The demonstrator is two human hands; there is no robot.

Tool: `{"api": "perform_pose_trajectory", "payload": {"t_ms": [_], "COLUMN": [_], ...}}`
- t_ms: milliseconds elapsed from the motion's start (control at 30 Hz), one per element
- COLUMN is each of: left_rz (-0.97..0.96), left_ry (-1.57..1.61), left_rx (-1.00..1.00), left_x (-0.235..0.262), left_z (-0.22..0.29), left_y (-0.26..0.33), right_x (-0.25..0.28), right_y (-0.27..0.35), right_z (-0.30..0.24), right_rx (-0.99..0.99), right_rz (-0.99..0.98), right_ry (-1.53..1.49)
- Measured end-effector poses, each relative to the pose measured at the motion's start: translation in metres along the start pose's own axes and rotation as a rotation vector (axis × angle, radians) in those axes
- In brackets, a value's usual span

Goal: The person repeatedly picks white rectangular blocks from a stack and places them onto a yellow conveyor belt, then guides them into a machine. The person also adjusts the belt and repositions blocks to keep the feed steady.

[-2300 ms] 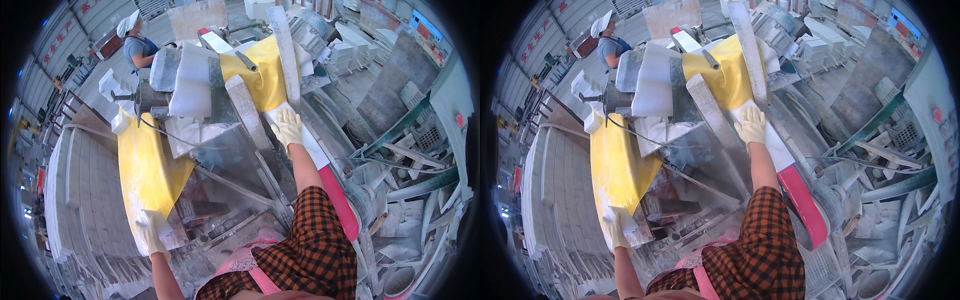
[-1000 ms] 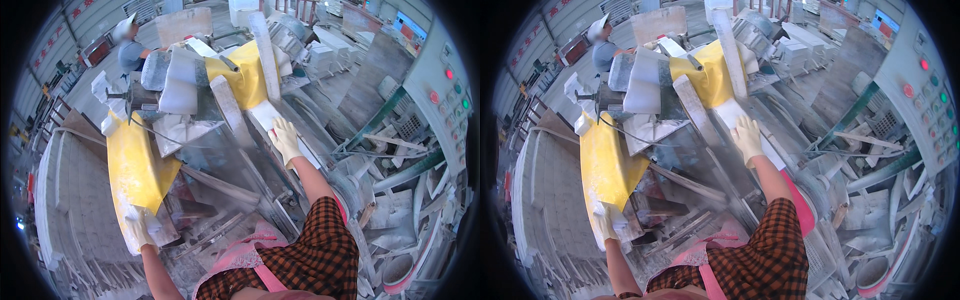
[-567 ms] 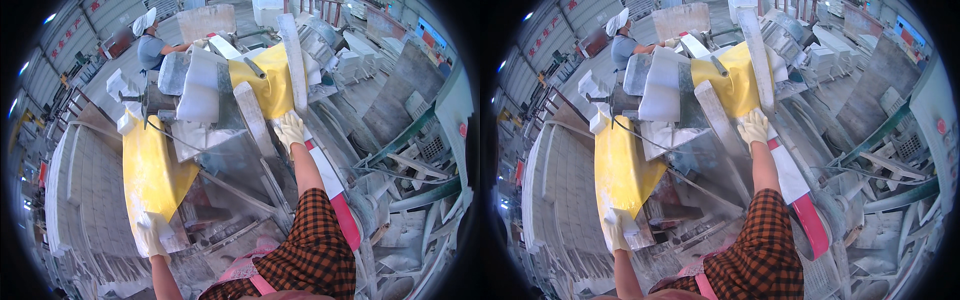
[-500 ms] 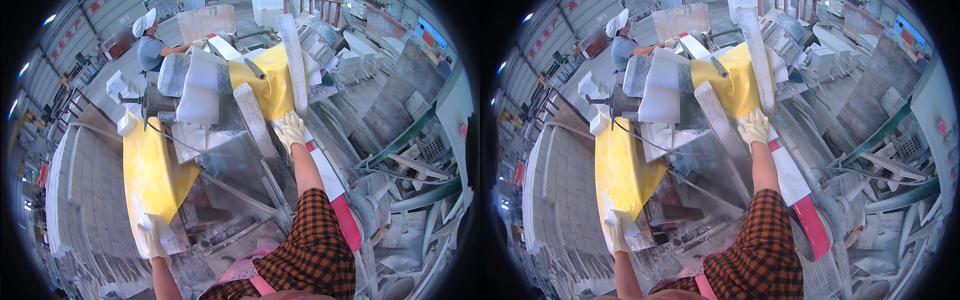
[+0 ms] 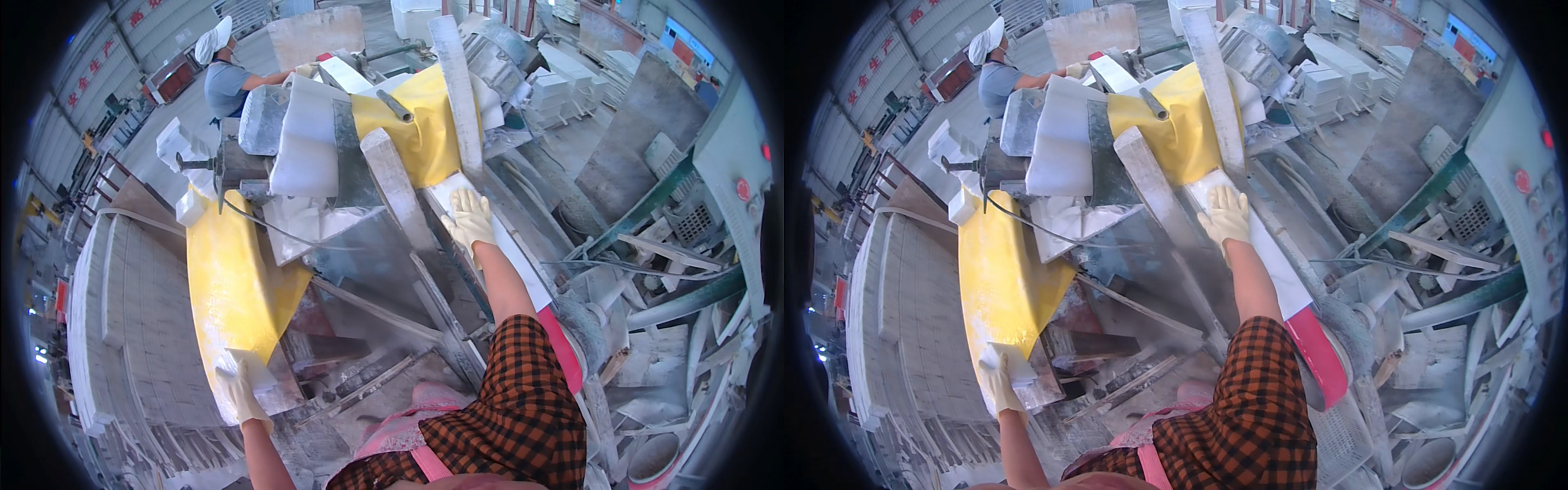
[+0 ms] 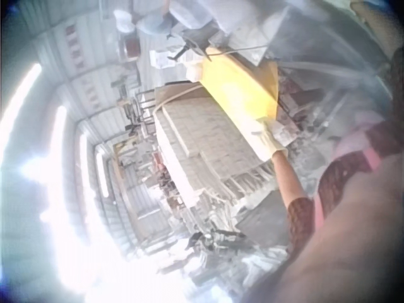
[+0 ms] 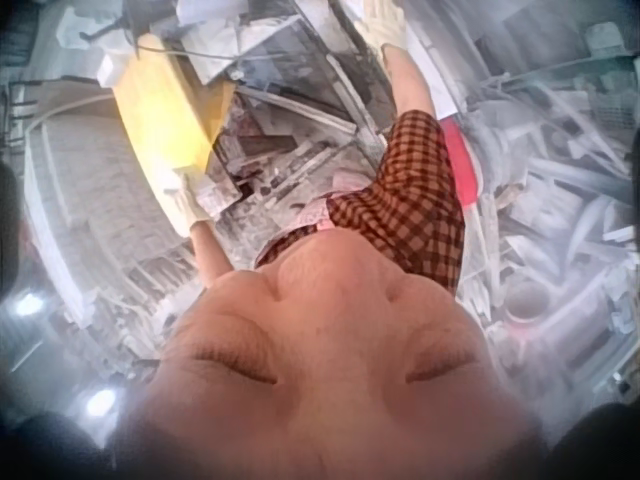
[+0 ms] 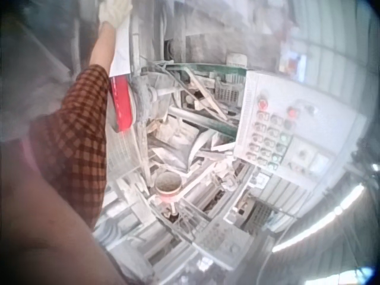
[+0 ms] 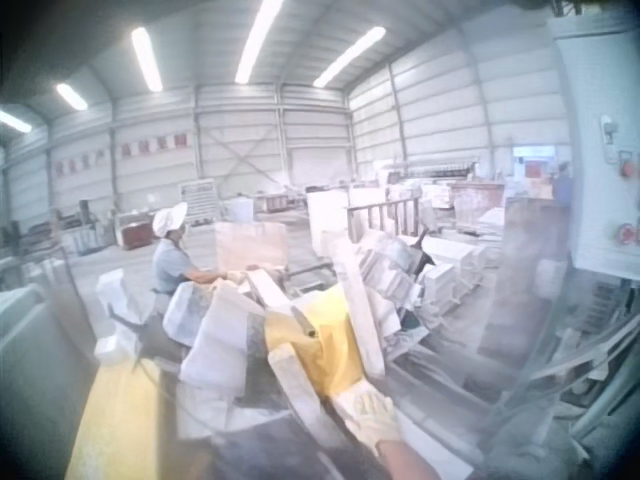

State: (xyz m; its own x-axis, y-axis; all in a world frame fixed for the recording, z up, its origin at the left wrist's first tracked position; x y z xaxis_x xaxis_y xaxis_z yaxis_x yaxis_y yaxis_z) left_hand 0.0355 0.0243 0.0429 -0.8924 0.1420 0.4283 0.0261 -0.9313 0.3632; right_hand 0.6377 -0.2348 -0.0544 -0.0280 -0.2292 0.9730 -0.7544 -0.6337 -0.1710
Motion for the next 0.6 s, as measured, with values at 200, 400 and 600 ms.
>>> {"api": "perform_pose_trajectory", "payload": {"t_ms": [200, 400, 600], "left_rz": [-0.045, 0.009, 0.148], "left_ry": [0.067, 0.031, -0.161], "left_rx": [-0.041, -0.066, -0.219], "left_x": [-0.003, 0.005, 0.014], "left_z": [0.003, -0.001, -0.004], "left_y": [0.004, 0.006, -0.023], "right_x": [-0.002, 0.008, 0.010], "right_y": [0.036, 0.068, 0.094], "right_z": [0.011, 0.017, 0.016], "right_rx": [0.022, 0.041, 0.051], "right_rz": [0.019, -0.003, -0.015], "right_ry": [-0.032, -0.014, -0.029]}}
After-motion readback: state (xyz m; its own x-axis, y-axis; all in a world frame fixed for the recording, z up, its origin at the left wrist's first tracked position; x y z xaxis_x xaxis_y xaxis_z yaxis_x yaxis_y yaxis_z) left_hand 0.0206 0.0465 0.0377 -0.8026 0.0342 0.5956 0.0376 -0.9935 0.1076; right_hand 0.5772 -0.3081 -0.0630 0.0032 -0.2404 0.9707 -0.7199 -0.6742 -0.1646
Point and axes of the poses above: each hand's wrist, its own y-axis away from the middle knuckle, its own x-axis out of the back of the hand, z = x × y, the point moved 9 cm from there along -y, towards the middle knuckle, and after that the axes turned 5 degrees about x, right-handed, at the moved point
